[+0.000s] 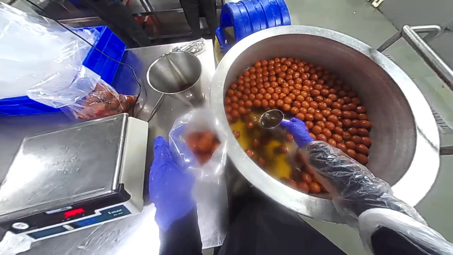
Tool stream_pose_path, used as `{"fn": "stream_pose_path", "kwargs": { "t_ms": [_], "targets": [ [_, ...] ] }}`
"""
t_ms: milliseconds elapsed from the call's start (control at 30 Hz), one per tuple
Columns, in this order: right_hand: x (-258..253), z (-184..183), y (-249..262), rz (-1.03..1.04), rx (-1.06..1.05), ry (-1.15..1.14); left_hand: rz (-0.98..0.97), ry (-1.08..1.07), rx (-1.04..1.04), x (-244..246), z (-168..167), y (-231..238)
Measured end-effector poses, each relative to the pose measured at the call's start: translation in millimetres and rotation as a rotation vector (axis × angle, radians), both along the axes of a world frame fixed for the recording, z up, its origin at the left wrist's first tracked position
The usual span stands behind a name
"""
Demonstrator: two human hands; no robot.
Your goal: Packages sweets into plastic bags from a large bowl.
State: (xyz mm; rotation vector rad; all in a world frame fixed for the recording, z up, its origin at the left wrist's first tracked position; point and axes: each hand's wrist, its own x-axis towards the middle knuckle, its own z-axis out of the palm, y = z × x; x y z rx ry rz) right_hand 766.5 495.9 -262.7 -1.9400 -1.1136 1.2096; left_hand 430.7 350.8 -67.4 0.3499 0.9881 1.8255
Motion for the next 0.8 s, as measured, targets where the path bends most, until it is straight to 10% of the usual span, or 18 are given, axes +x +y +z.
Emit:
{"fn": "stream_pose_path", "kwargs": {
  "t_ms": [800],
  "targets": [
    [-13.9, 139.0, -71.2, -0.001, 0.377, 0.356, 0.027, -0.084, 0.020, 0.0, -0.9, 0.0]
  ]
}}
